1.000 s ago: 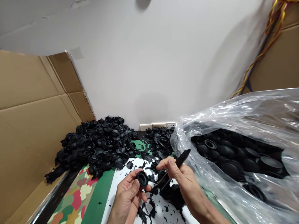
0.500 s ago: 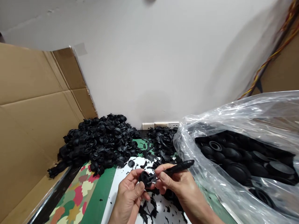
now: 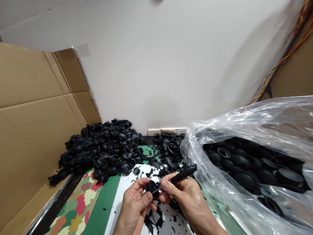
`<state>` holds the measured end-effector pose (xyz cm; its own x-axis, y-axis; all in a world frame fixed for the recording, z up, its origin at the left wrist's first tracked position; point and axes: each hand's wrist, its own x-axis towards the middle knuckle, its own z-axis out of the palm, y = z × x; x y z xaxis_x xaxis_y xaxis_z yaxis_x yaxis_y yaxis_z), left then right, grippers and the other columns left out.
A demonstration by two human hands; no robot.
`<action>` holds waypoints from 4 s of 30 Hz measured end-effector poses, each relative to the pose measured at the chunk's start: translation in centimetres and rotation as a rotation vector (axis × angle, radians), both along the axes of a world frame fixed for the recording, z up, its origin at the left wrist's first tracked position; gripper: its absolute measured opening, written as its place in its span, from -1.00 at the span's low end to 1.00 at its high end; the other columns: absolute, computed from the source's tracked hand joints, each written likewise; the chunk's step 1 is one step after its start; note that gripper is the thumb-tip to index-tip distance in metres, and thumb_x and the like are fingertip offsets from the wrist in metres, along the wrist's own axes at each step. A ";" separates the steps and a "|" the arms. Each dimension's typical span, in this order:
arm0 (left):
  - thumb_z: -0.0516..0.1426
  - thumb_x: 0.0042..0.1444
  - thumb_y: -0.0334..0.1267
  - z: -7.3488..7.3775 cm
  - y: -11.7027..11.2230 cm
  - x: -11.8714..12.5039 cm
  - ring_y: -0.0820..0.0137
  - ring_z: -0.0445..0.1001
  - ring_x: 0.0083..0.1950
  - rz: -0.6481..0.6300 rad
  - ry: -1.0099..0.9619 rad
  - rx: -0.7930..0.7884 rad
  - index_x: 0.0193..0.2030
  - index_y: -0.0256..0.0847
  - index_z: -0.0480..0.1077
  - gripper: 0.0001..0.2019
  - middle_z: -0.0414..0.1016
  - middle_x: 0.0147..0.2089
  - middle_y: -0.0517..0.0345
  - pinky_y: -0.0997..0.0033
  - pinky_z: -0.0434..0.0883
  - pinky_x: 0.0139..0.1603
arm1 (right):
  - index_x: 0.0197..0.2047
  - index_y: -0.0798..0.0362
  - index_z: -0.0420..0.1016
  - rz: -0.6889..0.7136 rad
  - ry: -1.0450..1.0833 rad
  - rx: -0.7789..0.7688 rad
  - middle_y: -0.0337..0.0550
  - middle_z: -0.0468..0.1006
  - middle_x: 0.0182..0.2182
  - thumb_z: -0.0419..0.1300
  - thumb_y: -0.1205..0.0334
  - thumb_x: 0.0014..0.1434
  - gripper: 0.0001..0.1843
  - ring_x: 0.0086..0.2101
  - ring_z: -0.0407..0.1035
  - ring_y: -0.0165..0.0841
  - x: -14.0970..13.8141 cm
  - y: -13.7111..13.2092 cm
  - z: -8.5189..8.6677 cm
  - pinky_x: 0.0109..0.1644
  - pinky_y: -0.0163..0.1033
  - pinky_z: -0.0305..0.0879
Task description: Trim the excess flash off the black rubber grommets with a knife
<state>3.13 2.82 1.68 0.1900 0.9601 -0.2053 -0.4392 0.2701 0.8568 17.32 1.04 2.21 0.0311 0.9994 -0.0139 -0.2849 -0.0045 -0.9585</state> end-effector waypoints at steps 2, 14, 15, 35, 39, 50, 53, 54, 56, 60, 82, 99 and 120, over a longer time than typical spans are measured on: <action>0.40 -0.29 -0.36 -0.2 -0.2 0.0 0.45 0.47 -0.48 -0.011 0.018 0.006 -0.32 -0.30 0.51 -0.69 0.51 -0.41 0.12 0.57 0.41 -0.57 | -0.42 0.10 0.44 -0.075 -0.153 0.120 -0.16 0.50 -0.64 0.20 0.01 0.07 -0.70 -0.57 0.36 -0.33 0.1 0.0 -0.1 -0.46 -0.26 0.26; 0.36 -0.20 -0.27 0.5 0.3 -0.6 0.31 0.53 -0.38 -0.045 -0.104 -0.008 -0.27 -0.30 0.55 -0.71 0.58 -0.26 -0.05 0.51 0.42 -0.52 | -0.44 0.05 0.44 -0.569 -0.858 0.376 -0.13 0.49 -0.59 0.04 0.06 0.14 -0.71 -0.57 0.38 -0.26 4.4 2.8 -2.6 -0.46 -0.22 0.23; 0.35 -0.18 -0.27 0.4 0.4 -0.6 0.32 0.53 -0.38 -0.030 -0.118 -0.002 -0.26 -0.30 0.55 -0.71 0.58 -0.24 -0.06 0.51 0.42 -0.53 | -0.44 0.05 0.44 -0.549 -0.824 0.333 -0.12 0.50 -0.58 0.05 0.03 0.12 -0.70 -0.56 0.39 -0.24 4.3 2.7 -2.5 -0.45 -0.20 0.24; 0.31 -0.11 -0.38 -0.1 0.5 -1.0 0.32 0.49 -0.34 -0.072 -0.236 0.020 -0.13 -0.25 0.54 -0.67 0.56 -0.08 -0.15 0.53 0.32 -0.57 | -0.57 0.12 0.38 -0.166 -0.054 -0.011 -0.26 0.38 -0.65 0.22 -0.19 -0.08 -0.52 -0.58 0.26 -0.42 2.6 2.0 -0.5 -0.46 -0.32 0.13; 0.29 -0.09 -0.42 0.3 0.4 -1.0 0.30 0.52 -0.33 -0.081 -0.239 0.004 -0.16 -0.26 0.55 -0.72 0.58 -0.12 -0.15 0.55 0.35 -0.57 | -0.54 0.11 0.38 -0.138 -0.063 -0.022 -0.26 0.37 -0.65 0.18 -0.21 -0.05 -0.51 -0.58 0.25 -0.41 2.5 1.9 -0.5 -0.46 -0.31 0.11; 0.32 -0.14 -0.42 0.6 0.3 -1.0 0.29 0.55 -0.33 -0.094 -0.196 -0.026 -0.19 -0.26 0.55 -0.71 0.57 -0.09 -0.15 0.56 0.43 -0.55 | -0.56 0.11 0.37 -0.155 -0.073 0.005 -0.26 0.36 -0.68 0.20 -0.22 -0.07 -0.51 -0.61 0.24 -0.40 2.4 2.3 -1.0 -0.49 -0.31 0.13; 0.33 -0.16 -0.43 0.5 0.3 -0.9 0.28 0.55 -0.33 -0.079 -0.189 -0.033 -0.20 -0.26 0.55 -0.70 0.57 -0.10 -0.14 0.57 0.42 -0.58 | -0.56 0.11 0.37 -0.167 -0.082 0.006 -0.26 0.37 -0.68 0.20 -0.20 -0.06 -0.52 -0.61 0.24 -0.40 2.4 2.2 -0.9 -0.48 -0.30 0.13; 0.33 -0.17 -0.43 0.4 0.4 -0.9 0.28 0.55 -0.33 -0.073 -0.186 -0.037 -0.20 -0.27 0.56 -0.70 0.57 -0.10 -0.14 0.57 0.41 -0.59 | -0.56 0.11 0.36 -0.168 -0.087 0.007 -0.26 0.36 -0.68 0.20 -0.20 -0.06 -0.52 -0.61 0.24 -0.40 2.4 2.2 -0.9 -0.48 -0.30 0.13; 0.34 -0.18 -0.43 0.3 0.5 -0.8 0.28 0.55 -0.34 -0.062 -0.184 -0.031 -0.21 -0.28 0.56 -0.70 0.58 -0.12 -0.15 0.58 0.40 -0.61 | -0.55 0.11 0.36 -0.165 -0.095 0.008 -0.25 0.37 -0.67 0.20 -0.20 -0.05 -0.52 -0.60 0.24 -0.40 2.3 2.1 -0.8 -0.48 -0.30 0.13; 0.35 -0.19 -0.42 0.0 0.7 -0.8 0.30 0.55 -0.38 -0.053 -0.204 0.002 -0.24 -0.31 0.57 -0.71 0.60 -0.18 -0.17 0.60 0.38 -0.64 | -0.56 0.10 0.36 -0.164 -0.093 0.010 -0.25 0.36 -0.67 0.20 -0.19 -0.05 -0.53 -0.60 0.23 -0.39 2.2 2.0 -0.8 -0.48 -0.29 0.13; 0.35 -0.19 -0.39 0.0 0.8 -0.8 0.28 0.56 -0.37 -0.050 -0.189 -0.008 -0.27 -0.30 0.58 -0.74 0.61 -0.19 -0.17 0.62 0.36 -0.68 | -0.59 0.11 0.38 -0.171 -0.053 0.036 -0.27 0.36 -0.72 0.23 -0.14 -0.04 -0.55 -0.62 0.22 -0.41 1.9 1.9 -0.8 -0.49 -0.31 0.11; 0.37 -0.24 -0.39 0.3 0.4 -0.6 0.38 0.48 -0.40 -0.077 -0.184 -0.009 -0.20 -0.25 0.57 -0.65 0.58 -0.14 -0.11 0.57 0.28 -0.59 | -0.59 0.10 0.35 -0.152 -0.039 0.054 -0.25 0.35 -0.65 0.22 -0.13 -0.03 -0.57 -0.57 0.23 -0.39 2.0 1.7 -0.5 -0.46 -0.29 0.15; 0.28 -0.06 -0.22 -0.2 0.1 -0.6 0.53 0.32 -0.60 0.017 -0.043 0.017 -0.16 -0.30 0.54 -0.70 0.52 -0.52 0.00 0.61 0.18 -0.63 | -0.46 0.08 0.40 0.031 -0.024 -0.106 -0.47 0.06 -0.78 0.25 -0.12 -0.06 -0.61 -0.76 -0.11 -0.57 -0.6 0.2 -0.5 -0.73 -0.42 -0.09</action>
<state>2.51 2.93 1.52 0.1818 0.9665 -0.1814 -0.4797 0.2482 0.8416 16.72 1.24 1.70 0.0014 0.9929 -0.1190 -0.2596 -0.1145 -0.9589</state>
